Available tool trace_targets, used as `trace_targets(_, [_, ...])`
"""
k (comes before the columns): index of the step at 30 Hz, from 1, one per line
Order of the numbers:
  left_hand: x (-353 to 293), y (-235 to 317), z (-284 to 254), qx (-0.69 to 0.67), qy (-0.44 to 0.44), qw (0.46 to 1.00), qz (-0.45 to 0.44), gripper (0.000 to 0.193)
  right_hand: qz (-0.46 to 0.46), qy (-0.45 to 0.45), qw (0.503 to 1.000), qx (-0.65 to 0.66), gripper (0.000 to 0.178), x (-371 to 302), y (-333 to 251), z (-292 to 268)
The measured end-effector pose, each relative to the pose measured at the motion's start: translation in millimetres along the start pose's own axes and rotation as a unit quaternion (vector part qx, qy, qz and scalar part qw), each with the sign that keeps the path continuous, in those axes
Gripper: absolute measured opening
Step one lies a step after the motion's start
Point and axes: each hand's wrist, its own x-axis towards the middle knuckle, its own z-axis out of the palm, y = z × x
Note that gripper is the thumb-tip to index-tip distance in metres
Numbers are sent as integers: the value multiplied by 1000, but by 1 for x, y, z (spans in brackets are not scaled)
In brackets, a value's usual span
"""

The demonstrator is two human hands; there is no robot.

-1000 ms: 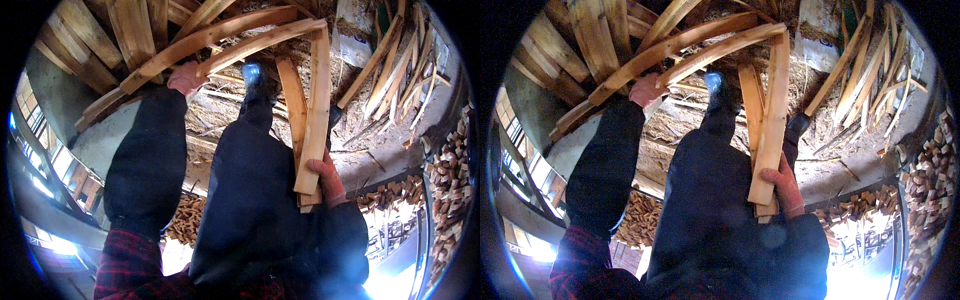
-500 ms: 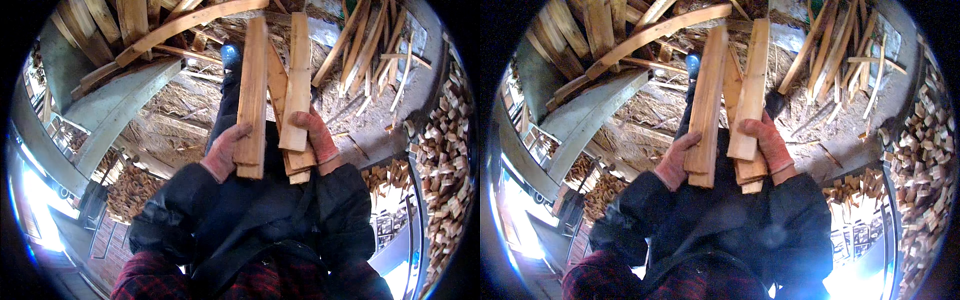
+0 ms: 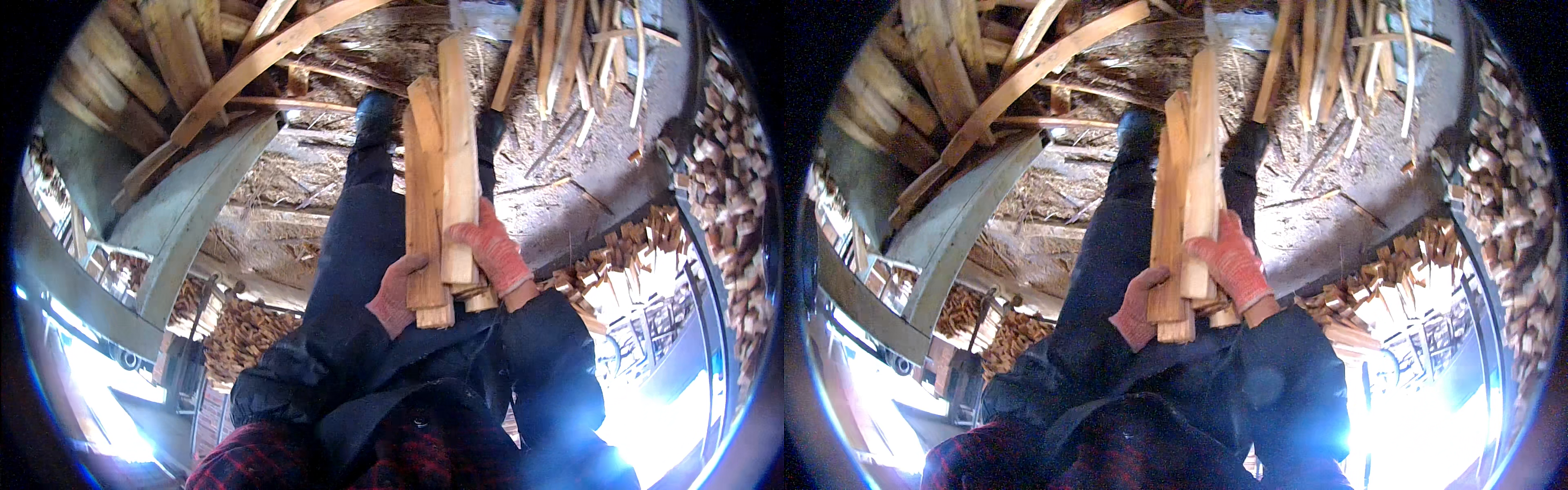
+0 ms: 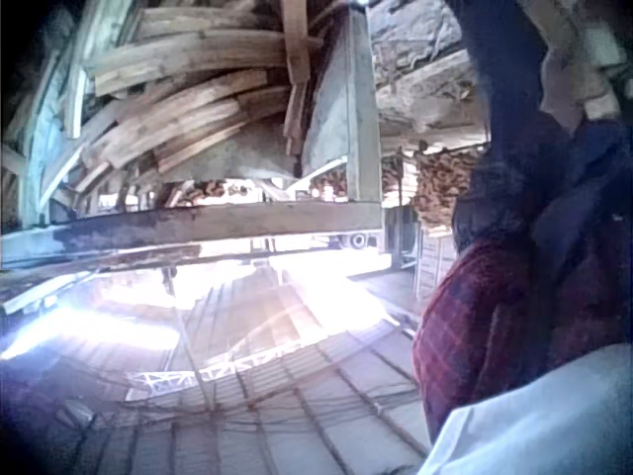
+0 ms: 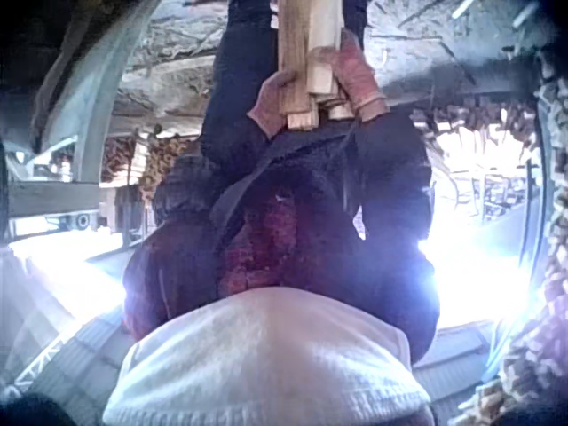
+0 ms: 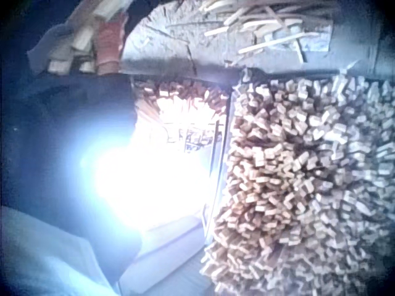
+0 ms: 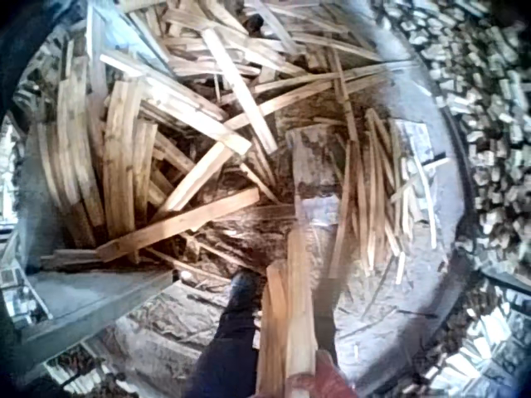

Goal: The person picks up thin wooden planks from a large pile on the floor and arranges them into a neat stack on a metal rack. The person repeatedly gathers handfuls of planks and places them vertically into the rack, organizing the wood.

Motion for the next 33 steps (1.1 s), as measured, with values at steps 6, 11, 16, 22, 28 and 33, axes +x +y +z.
trace_targets(6, [26,64,-10,69,-16,997,-42,69,-44,-104,965,235,69,9,3,19])
trace_targets(11, [8,43,65,138,43,989,8,57,-122,53,990,41,63,-13,-31,5])
trace_targets(16, [23,81,15,329,-95,939,-26,51,-91,31,943,318,63,46,23,45])
trace_targets(22, [-18,-9,66,413,-20,909,-48,62,-148,-35,810,566,65,-56,65,18])
trace_targets(28, [-52,-183,81,532,-28,841,-97,63,-193,4,671,716,71,-207,177,-40])
trace_targets(33, [-70,-341,80,662,-83,744,-36,62,-280,153,592,740,80,-326,287,-71])
